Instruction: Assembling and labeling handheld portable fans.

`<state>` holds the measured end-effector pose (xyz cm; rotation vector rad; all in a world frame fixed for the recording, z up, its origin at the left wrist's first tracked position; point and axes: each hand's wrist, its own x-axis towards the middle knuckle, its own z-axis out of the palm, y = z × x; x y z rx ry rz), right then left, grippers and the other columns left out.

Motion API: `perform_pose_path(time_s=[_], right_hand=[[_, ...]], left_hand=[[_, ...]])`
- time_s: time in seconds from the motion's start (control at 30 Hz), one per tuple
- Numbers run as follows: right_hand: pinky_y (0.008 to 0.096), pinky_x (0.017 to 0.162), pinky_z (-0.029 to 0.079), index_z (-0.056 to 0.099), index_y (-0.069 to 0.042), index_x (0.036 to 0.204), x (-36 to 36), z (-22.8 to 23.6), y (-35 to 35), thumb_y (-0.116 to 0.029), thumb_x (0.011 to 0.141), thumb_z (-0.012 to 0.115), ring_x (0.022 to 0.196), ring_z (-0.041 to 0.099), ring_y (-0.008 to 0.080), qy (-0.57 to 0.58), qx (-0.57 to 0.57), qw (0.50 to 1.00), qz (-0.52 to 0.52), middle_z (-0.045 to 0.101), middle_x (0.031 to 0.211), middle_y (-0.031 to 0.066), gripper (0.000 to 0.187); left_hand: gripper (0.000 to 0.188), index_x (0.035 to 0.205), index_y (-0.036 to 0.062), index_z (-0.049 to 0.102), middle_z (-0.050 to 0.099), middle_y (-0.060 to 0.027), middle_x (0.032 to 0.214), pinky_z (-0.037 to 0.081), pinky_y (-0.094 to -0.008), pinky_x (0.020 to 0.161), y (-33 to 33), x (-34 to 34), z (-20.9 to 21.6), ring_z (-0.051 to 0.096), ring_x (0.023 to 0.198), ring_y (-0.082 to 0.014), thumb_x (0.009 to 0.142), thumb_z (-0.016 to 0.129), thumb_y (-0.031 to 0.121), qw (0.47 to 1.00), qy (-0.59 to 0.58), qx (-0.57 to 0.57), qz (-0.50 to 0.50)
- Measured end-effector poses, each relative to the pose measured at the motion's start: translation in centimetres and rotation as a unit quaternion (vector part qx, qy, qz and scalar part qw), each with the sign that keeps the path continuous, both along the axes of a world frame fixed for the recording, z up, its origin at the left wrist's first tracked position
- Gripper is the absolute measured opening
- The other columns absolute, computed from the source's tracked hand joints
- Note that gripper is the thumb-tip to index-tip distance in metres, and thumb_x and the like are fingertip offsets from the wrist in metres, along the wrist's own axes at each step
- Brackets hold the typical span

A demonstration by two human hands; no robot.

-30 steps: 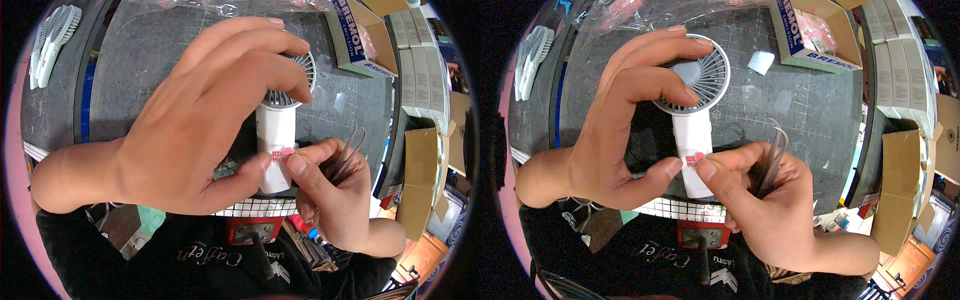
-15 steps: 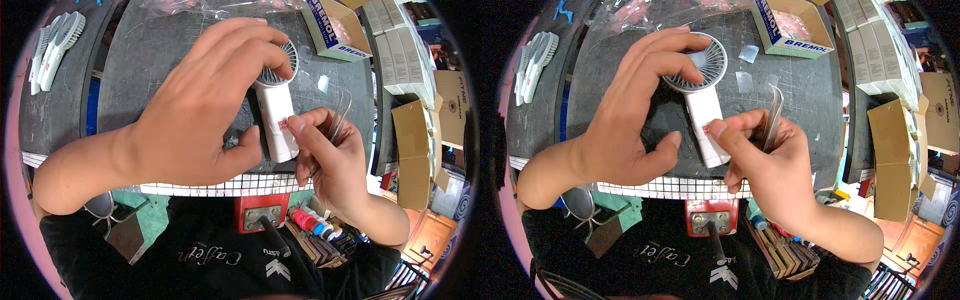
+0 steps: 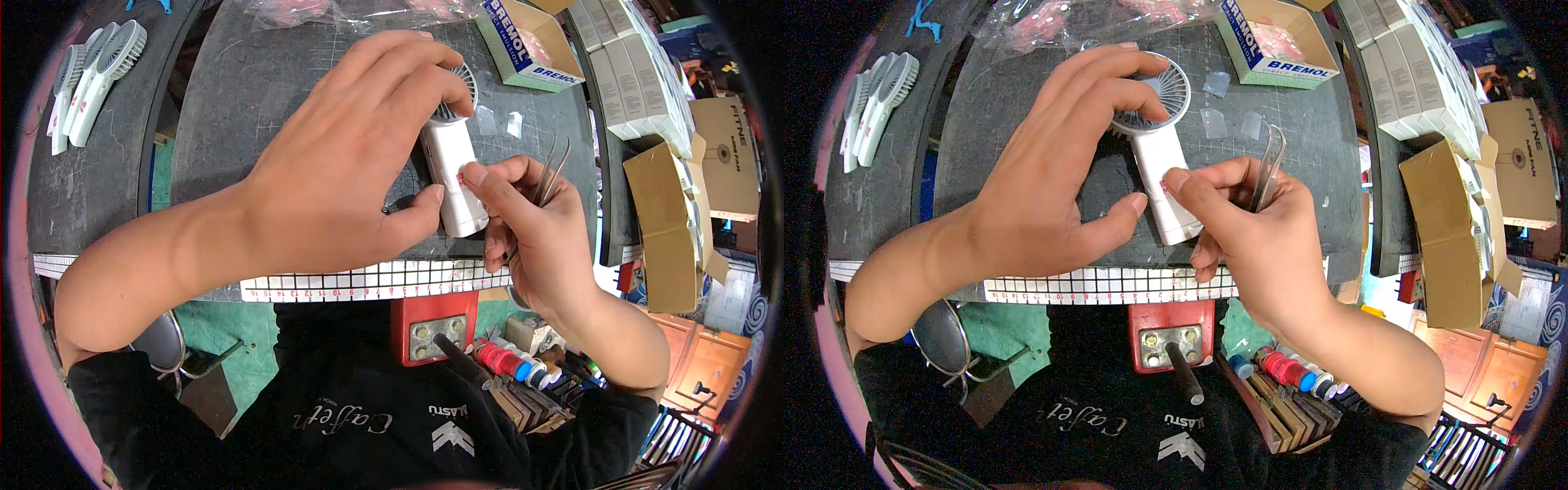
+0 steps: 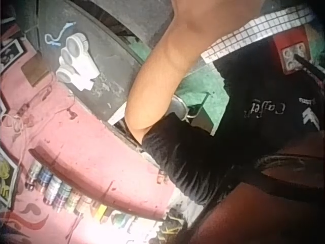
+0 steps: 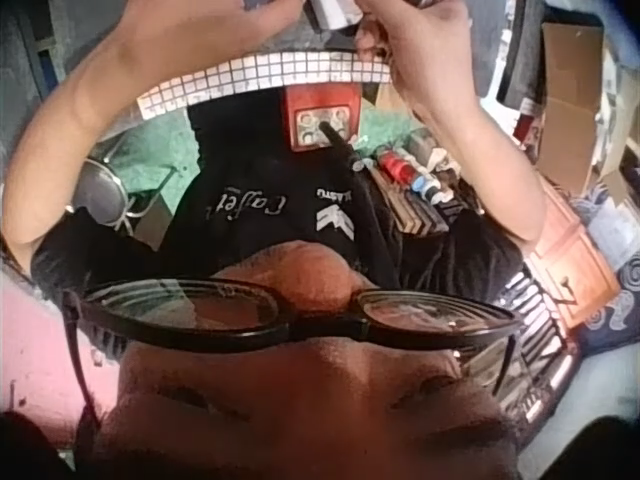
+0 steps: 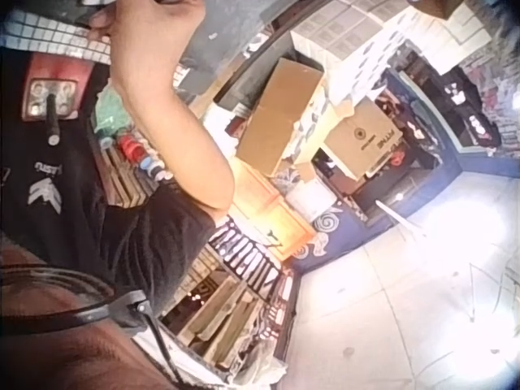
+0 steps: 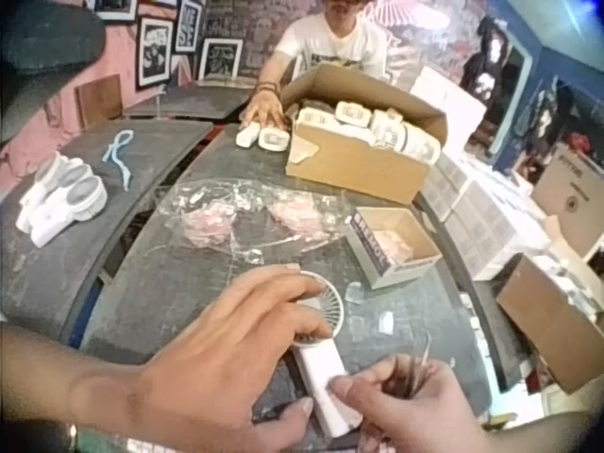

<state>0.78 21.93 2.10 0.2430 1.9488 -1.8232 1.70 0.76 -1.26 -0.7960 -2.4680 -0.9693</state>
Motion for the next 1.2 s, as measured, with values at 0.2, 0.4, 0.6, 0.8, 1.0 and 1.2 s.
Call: perform_pose_path(time_s=[0.2,0.4,0.6,0.8,1.0,1.2], right_hand=[[0.0242,0.038,0.045,0.054,0.004,0.101,0.1,0.0,-0.1,-0.018,0.085,0.084,0.045,0.058,0.01,0.034,0.04,0.999,-0.014,0.061,0.07,0.0042,0.04],[0.0279,0.037,0.044,0.049,0.0,0.112,-0.5,-0.3,0.8,-0.014,0.089,0.075,0.044,0.054,0.0119,-0.014,-0.045,0.998,-0.037,0.06,0.074,0.0048,0.038],[0.0225,0.037,0.029,0.054,-0.001,0.115,-0.4,0.0,0.8,-0.015,0.085,0.082,0.045,0.045,0.0045,0.021,-0.005,0.999,0.048,0.057,0.072,-0.0006,0.044],[0.0232,0.036,0.031,0.053,-0.003,0.118,-0.3,0.2,0.3,-0.018,0.095,0.072,0.044,0.046,0.0049,-0.01,-0.014,0.997,0.07,0.056,0.072,-0.0001,0.033],[0.0243,0.037,0.032,0.053,-0.004,0.118,0.0,0.0,0.4,-0.019,0.096,0.071,0.045,0.046,0.0049,0.04,-0.005,0.994,0.102,0.059,0.073,0.0011,0.032],[0.023,0.04,0.03,0.055,-0.005,0.12,-0.2,-0.2,0.7,-0.016,0.09,0.077,0.051,0.045,0.003,0.085,0.018,0.988,0.131,0.059,0.075,-0.001,0.039]], left_hand=[[0.057,0.124,0.0075,0.051,0.047,-0.0176,0.145,0.034,-0.0478,0.114,0.0,-0.1,-0.1,0.038,0.14,-0.0417,0.072,0.071,0.005,1.0,0.008,-0.012,0.0],[0.056,0.124,0.0077,0.05,0.047,-0.0175,0.145,0.032,-0.0489,0.115,0.1,-0.2,0.1,0.037,0.141,-0.0424,0.071,0.069,0.005,1.0,0.012,-0.011,-0.002],[0.057,0.125,0.0074,0.049,0.046,-0.0185,0.145,0.029,-0.0512,0.118,0.0,-0.1,0.1,0.035,0.142,-0.0437,0.071,0.065,0.004,1.0,0.004,0.0,-0.01],[0.057,0.126,0.007,0.048,0.046,-0.019,0.145,0.028,-0.0524,0.118,-0.2,0.1,0.4,0.034,0.142,-0.0444,0.071,0.063,0.004,1.0,0.008,0.003,-0.02],[0.057,0.127,0.007,0.048,0.046,-0.0186,0.145,0.028,-0.0526,0.118,-0.3,-0.2,0.4,0.035,0.142,-0.0432,0.071,0.062,0.005,1.0,-0.001,0.007,-0.022],[0.089,0.132,0.0125,0.049,0.038,-0.0198,0.151,0.03,-0.053,0.118,-0.3,0.2,0.6,0.03,0.146,-0.0453,0.058,0.093,0.034,0.997,-0.001,-0.049,-0.063]])
